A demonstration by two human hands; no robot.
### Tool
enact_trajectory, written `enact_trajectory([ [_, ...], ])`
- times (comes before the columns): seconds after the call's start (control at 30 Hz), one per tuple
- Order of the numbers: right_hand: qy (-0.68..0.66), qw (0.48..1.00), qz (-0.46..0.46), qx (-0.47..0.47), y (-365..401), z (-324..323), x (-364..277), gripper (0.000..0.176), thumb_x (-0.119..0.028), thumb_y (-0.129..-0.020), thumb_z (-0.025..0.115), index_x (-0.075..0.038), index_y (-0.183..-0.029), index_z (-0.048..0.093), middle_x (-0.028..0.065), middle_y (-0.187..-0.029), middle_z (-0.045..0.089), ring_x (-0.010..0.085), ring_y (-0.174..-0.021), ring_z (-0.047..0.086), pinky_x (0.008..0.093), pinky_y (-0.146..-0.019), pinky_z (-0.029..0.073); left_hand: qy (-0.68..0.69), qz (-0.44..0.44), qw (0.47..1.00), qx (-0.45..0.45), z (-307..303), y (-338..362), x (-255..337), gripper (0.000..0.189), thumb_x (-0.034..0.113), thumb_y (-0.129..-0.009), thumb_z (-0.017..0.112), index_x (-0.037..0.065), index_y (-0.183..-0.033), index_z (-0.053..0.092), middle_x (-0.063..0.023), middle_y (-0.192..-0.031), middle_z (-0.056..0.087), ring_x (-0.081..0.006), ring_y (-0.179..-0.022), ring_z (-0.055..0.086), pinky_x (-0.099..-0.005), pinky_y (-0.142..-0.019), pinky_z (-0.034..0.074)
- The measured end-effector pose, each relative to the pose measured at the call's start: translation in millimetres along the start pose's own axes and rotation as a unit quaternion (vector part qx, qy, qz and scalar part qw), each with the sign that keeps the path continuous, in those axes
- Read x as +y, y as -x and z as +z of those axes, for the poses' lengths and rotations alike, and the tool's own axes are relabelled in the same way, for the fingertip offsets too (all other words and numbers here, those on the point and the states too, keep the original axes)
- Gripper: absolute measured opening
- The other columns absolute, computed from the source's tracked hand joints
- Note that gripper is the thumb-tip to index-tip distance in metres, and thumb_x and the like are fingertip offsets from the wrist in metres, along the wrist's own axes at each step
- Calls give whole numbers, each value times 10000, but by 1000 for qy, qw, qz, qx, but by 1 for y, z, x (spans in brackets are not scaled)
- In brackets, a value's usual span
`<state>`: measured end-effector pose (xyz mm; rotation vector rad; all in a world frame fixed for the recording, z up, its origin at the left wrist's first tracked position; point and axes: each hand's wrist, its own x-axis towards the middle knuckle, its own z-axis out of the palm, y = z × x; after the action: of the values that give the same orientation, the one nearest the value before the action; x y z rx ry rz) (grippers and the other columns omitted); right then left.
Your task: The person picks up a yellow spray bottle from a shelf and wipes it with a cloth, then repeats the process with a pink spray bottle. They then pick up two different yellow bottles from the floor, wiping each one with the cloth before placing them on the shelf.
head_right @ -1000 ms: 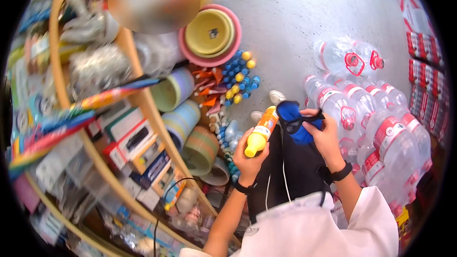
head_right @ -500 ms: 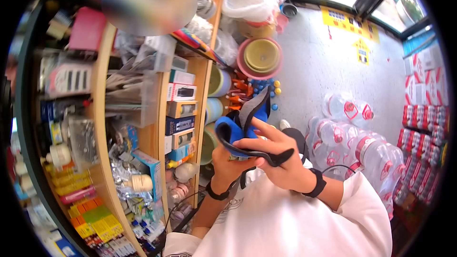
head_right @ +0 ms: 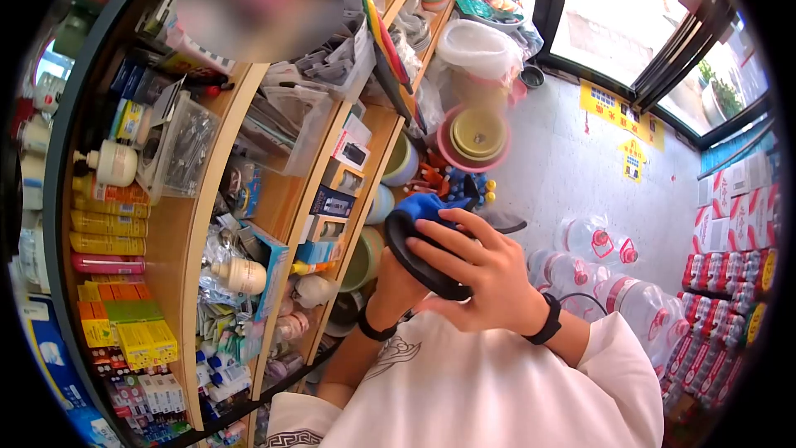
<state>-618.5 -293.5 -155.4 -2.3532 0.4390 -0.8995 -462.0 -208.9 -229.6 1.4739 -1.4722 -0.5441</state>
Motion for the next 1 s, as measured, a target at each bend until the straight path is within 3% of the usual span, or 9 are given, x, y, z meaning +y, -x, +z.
enact_trajectory([
  [0.07,-41,994,-10,-96,-4,-8,-13,484,-425,-820,695,-51,-1128,698,78,-1267,646,343,-1159,585,463,-959,477,58,-4,997,45,-2,2,8,416,191,-761,802,68,-1127,646,-120,-1044,703,-283,-927,699,-353,-759,553],
  [0.13,-77,991,-5,-106,6,-5,-6,475,-449,-908,601,-36,-1124,695,69,-1311,629,346,-1202,557,461,-987,446,96,-68,993,15,0,8,4,433,156,-752,799,31,-1109,588,-109,-1013,644,-256,-947,641,-358,-873,498],
  [0.2,-261,954,74,-126,12,1,11,426,-395,-935,579,-18,-1100,692,94,-1328,615,342,-1187,564,441,-991,436,117,-86,989,4,-1,9,8,433,143,-727,818,28,-1072,584,-98,-1004,636,-235,-904,631,-335,-826,508],
  [0.23,-282,950,68,-114,9,4,15,287,-228,-882,652,-21,-1077,691,112,-1290,620,334,-1139,577,428,-984,431,118,-71,990,13,-1,7,8,490,186,-695,851,35,-1090,602,-109,-1008,673,-243,-905,672,-332,-787,532],
  [0.37,-171,984,54,5,5,25,-3,439,-16,-647,756,-53,-1078,682,111,-1100,620,335,-1043,574,401,-954,437,135,-19,983,125,2,18,12,525,203,-605,910,33,-1033,658,-123,-924,720,-235,-844,723,-327,-715,559],
  [0.57,-132,987,42,77,16,43,-1,428,-65,-652,767,-15,-1053,626,145,-1072,624,334,-1027,602,399,-938,461,-6,62,990,127,3,26,16,452,147,-580,866,41,-977,679,-163,-895,694,-347,-790,683,-369,-686,553],
  [0.7,-150,981,53,110,21,44,-2,390,-94,-707,770,1,-1050,612,171,-1071,633,342,-997,638,386,-888,496,5,59,991,118,2,26,19,456,151,-568,876,43,-964,678,-162,-888,691,-340,-795,682,-362,-696,549],
  [0.8,-153,978,70,127,23,42,-8,390,-126,-735,778,10,-1057,606,179,-1096,633,342,-1021,635,377,-892,491,54,56,985,156,7,24,21,442,151,-559,890,37,-930,679,-143,-888,694,-315,-801,689,-351,-702,540],
  [1.0,-194,968,93,130,37,39,-11,488,-140,-766,752,16,-1178,543,183,-1160,609,343,-1057,615,368,-934,464,218,19,961,170,21,32,23,751,106,-559,950,-2,-1172,530,-128,-1042,681,-192,-936,682,-321,-820,550],
])
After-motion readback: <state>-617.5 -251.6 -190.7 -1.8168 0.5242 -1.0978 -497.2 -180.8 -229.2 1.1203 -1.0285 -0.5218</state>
